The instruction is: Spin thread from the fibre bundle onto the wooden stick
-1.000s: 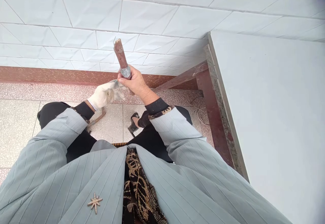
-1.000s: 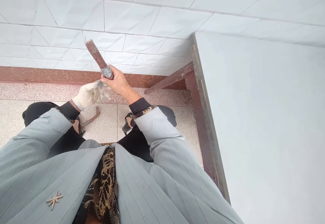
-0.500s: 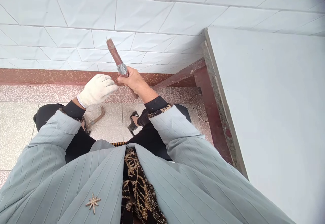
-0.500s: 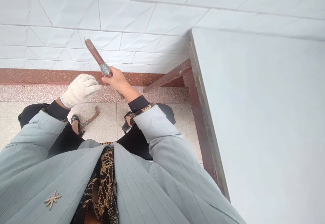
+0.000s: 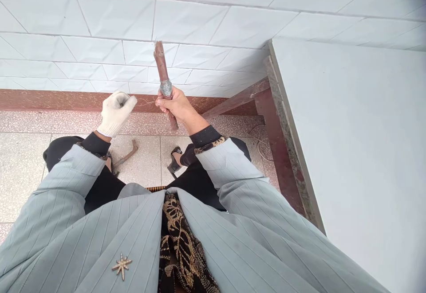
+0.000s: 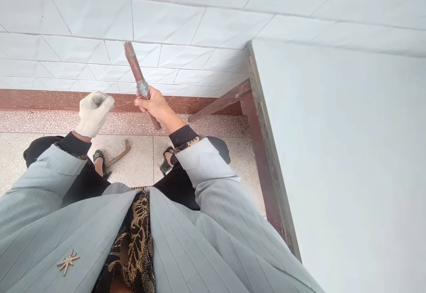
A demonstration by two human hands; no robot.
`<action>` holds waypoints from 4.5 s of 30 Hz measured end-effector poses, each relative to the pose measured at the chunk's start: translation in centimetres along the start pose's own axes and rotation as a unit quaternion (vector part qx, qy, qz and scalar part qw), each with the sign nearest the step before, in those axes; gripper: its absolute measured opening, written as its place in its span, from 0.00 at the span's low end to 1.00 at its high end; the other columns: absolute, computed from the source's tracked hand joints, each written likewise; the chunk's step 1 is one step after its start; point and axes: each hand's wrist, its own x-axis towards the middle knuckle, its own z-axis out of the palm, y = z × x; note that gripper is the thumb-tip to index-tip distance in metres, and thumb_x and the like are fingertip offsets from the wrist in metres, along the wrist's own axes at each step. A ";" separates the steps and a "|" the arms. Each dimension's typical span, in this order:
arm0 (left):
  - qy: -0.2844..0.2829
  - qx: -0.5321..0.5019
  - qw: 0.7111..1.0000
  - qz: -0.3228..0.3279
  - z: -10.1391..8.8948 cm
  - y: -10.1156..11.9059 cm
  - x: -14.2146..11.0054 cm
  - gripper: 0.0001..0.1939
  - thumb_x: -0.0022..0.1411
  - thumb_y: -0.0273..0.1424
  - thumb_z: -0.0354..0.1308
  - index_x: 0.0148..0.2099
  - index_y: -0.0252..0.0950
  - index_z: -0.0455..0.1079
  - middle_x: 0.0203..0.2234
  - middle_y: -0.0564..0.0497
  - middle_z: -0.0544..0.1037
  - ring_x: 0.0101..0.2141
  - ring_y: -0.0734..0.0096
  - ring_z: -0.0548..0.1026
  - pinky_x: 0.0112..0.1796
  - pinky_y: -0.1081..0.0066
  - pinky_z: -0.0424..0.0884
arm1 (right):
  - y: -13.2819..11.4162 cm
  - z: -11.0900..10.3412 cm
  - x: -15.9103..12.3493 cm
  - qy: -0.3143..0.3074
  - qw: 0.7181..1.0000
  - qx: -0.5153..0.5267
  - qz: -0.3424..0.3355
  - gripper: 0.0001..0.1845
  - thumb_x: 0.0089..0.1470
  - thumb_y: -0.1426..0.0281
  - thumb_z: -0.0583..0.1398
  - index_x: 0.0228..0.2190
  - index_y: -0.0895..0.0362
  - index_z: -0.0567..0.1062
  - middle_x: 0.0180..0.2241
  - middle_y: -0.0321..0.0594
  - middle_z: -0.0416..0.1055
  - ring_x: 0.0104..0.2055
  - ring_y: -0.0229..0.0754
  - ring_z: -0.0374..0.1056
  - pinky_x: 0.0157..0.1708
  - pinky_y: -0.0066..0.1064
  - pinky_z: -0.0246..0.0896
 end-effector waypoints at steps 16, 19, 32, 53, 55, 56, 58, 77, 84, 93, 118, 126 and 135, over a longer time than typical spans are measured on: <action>-0.161 -0.092 0.976 0.110 0.3 -1.7 -0.1 0.32 0.69 0.36 0.50 0.73 0.54 0.53 0.69 0.47 0.66 0.38 0.66 0.78 0.41 0.60 0.76 | -0.4 1.0 0.0 0.105 0.990 -0.084 0.038 0.16 0.53 0.75 0.64 0.35 0.52 0.60 0.25 0.28 0.58 0.22 0.31 0.50 0.22 0.28 0.49; -0.128 0.127 0.977 0.117 0.1 -3.0 0.7 0.37 0.64 0.32 0.55 0.75 0.44 0.54 0.66 0.40 0.69 0.46 0.56 0.78 0.48 0.54 0.74 | -0.4 1.0 -0.1 0.105 0.990 -0.084 0.038 0.17 0.53 0.76 0.64 0.34 0.52 0.60 0.25 0.28 0.59 0.22 0.31 0.51 0.23 0.28 0.51; -0.155 -0.229 0.961 0.008 -1.7 -0.5 1.2 0.21 0.64 0.49 0.60 0.29 0.38 0.72 0.31 0.46 0.77 0.37 0.65 0.76 0.45 0.61 0.73 | -1.2 -0.3 0.0 0.123 0.991 -0.047 0.020 0.17 0.53 0.74 0.64 0.34 0.52 0.59 0.25 0.26 0.59 0.20 0.28 0.52 0.20 0.25 0.52; -0.109 -0.347 0.925 -0.111 -0.9 -2.1 1.1 0.17 0.69 0.46 0.60 0.36 0.38 0.74 0.14 0.58 0.60 0.26 0.71 0.75 0.43 0.66 0.77 | -1.8 -3.3 -0.2 0.090 0.994 0.023 0.062 0.24 0.46 0.63 0.73 0.31 0.54 0.62 0.48 0.43 0.73 0.41 0.35 0.66 0.27 0.21 0.62; -0.146 -0.349 0.915 -0.143 -1.6 -3.0 0.9 0.17 0.68 0.46 0.60 0.39 0.37 0.76 0.13 0.61 0.55 0.21 0.72 0.70 0.38 0.64 0.79 | -2.1 -4.2 -0.4 0.081 0.993 0.028 0.076 0.24 0.47 0.63 0.73 0.31 0.54 0.63 0.45 0.42 0.73 0.37 0.33 0.64 0.24 0.21 0.60; -0.169 -0.330 0.914 -0.164 -1.9 -3.7 0.8 0.17 0.68 0.46 0.60 0.40 0.37 0.76 0.12 0.61 0.55 0.18 0.72 0.68 0.35 0.63 0.79 | -2.3 -4.6 -0.5 0.078 0.994 0.025 0.078 0.24 0.47 0.64 0.73 0.31 0.55 0.64 0.43 0.41 0.74 0.33 0.31 0.62 0.23 0.20 0.59; -0.228 -0.224 0.928 -0.193 -2.4 -5.0 0.5 0.16 0.65 0.43 0.62 0.42 0.35 0.78 0.13 0.58 0.62 0.18 0.71 0.68 0.32 0.62 0.77 | -2.5 -5.1 -0.8 0.069 0.995 0.007 0.078 0.21 0.50 0.67 0.72 0.32 0.56 0.65 0.39 0.39 0.74 0.28 0.28 0.59 0.22 0.20 0.58; -0.362 0.200 0.907 0.076 -0.5 -2.2 0.1 0.35 0.62 0.41 0.58 0.69 0.37 0.63 0.65 0.39 0.70 0.65 0.46 0.65 0.64 0.45 0.59 | -1.2 1.3 -0.8 -0.050 0.963 -0.233 0.129 0.14 0.52 0.87 0.62 0.30 0.57 0.67 0.19 0.33 0.71 0.20 0.33 0.67 0.21 0.24 0.64; -0.333 0.055 0.939 -0.058 1.4 -0.4 -1.1 0.21 0.67 0.40 0.51 0.49 0.31 0.78 0.40 0.45 0.82 0.39 0.64 0.77 0.45 0.65 0.72 | -1.8 1.6 -1.1 -0.082 0.969 -0.168 0.159 0.12 0.56 0.84 0.62 0.31 0.57 0.66 0.22 0.32 0.71 0.21 0.30 0.64 0.19 0.21 0.60; -0.288 0.198 0.933 -0.084 1.2 -3.0 0.0 0.16 0.63 0.34 0.50 0.41 0.35 0.78 0.32 0.48 0.80 0.33 0.65 0.74 0.38 0.67 0.69 | -3.4 0.9 -2.3 -0.144 0.977 0.017 0.153 0.10 0.73 0.67 0.47 0.39 0.55 0.63 0.23 0.29 0.61 0.17 0.29 0.49 0.17 0.22 0.43; -0.403 0.187 0.896 0.019 1.7 -2.6 -0.1 0.16 0.67 0.34 0.49 0.46 0.36 0.78 0.41 0.47 0.83 0.42 0.62 0.79 0.48 0.64 0.73 | -4.5 -1.7 -2.2 -0.491 0.783 -0.336 0.181 0.09 0.60 0.68 0.63 0.34 0.61 0.80 0.25 0.32 0.72 0.24 0.30 0.62 0.28 0.25 0.54; -0.410 0.150 0.899 0.041 2.4 -2.1 -1.2 0.19 0.72 0.38 0.45 0.52 0.36 0.74 0.43 0.47 0.81 0.43 0.64 0.79 0.49 0.65 0.72 | -5.9 -4.2 -2.0 -0.129 0.956 -0.250 0.088 0.08 0.64 0.72 0.58 0.32 0.61 0.73 0.27 0.35 0.70 0.24 0.29 0.58 0.27 0.25 0.53; -0.475 0.397 0.773 0.138 3.0 -0.4 -2.2 0.19 0.75 0.39 0.43 0.51 0.38 0.73 0.35 0.45 0.81 0.35 0.61 0.79 0.35 0.68 0.67 | -3.1 -1.4 -1.3 -0.163 0.691 -0.687 0.157 0.16 0.62 0.70 0.61 0.45 0.68 0.82 0.47 0.62 0.78 0.47 0.53 0.74 0.44 0.38 0.64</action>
